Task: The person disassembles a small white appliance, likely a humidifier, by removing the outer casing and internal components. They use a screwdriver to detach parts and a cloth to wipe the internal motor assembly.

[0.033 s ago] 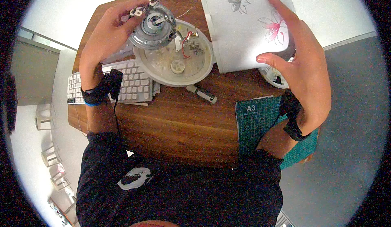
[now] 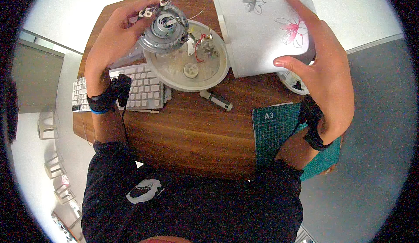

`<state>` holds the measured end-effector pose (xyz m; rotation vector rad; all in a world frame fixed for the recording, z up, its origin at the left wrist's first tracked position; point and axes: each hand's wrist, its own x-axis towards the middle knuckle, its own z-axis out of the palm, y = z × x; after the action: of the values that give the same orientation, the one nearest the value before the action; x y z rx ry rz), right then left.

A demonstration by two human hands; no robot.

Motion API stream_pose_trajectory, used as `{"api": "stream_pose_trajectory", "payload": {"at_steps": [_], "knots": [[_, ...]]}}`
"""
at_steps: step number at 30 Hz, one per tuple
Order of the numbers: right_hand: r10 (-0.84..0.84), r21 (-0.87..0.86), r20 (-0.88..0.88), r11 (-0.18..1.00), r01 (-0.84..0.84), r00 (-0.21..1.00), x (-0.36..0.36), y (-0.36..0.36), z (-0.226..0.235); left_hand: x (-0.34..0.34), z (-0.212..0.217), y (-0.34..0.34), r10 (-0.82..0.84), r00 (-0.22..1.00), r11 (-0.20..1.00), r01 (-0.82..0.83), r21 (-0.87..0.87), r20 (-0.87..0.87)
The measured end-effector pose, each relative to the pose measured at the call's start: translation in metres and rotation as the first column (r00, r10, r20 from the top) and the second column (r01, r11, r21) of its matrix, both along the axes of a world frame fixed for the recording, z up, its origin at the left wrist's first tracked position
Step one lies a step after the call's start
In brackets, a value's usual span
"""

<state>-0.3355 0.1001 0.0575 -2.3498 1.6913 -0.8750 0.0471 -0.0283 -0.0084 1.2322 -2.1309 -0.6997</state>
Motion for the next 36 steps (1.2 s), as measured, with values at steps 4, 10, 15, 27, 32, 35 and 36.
{"api": "stream_pose_trajectory", "payload": {"at_steps": [4, 10, 15, 27, 32, 35, 36], "knots": [[-0.012, -0.019, -0.117, 1.000, 0.010, 0.993, 0.002, -0.002, 0.002, 0.002, -0.004, 0.001, -0.025, 0.992, 1.000, 0.026, 0.010, -0.124], [-0.141, -0.013, -0.237, 0.990, 0.142, 0.961, 0.027, -0.004, 0.003, -0.001, 0.008, 0.010, 0.007, 0.998, 1.000, -0.007, -0.002, -0.055], [-0.158, -0.047, -0.250, 0.987, 0.151, 0.955, 0.028, -0.011, -0.002, 0.001, 0.004, 0.009, -0.007, 0.999, 0.999, 0.006, -0.036, -0.034], [-0.091, -0.115, -0.231, 0.991, 0.065, 0.969, 0.011, -0.019, -0.009, 0.000, -0.002, 0.005, -0.007, 0.997, 0.996, 0.001, -0.092, -0.071], [-0.105, -0.143, -0.177, 0.986, 0.080, 0.979, 0.001, -0.021, -0.014, -0.002, 0.011, 0.008, 0.041, 0.999, 0.997, -0.040, 0.067, -0.016], [-0.130, -0.071, -0.170, 0.990, 0.119, 0.977, -0.005, -0.023, -0.011, 0.001, 0.002, 0.007, 0.024, 0.993, 0.999, -0.029, -0.038, -0.117], [-0.120, -0.085, -0.175, 0.991, 0.106, 0.977, -0.006, -0.023, -0.012, 0.002, 0.003, 0.006, 0.029, 0.996, 0.999, -0.030, -0.012, -0.086]]}}
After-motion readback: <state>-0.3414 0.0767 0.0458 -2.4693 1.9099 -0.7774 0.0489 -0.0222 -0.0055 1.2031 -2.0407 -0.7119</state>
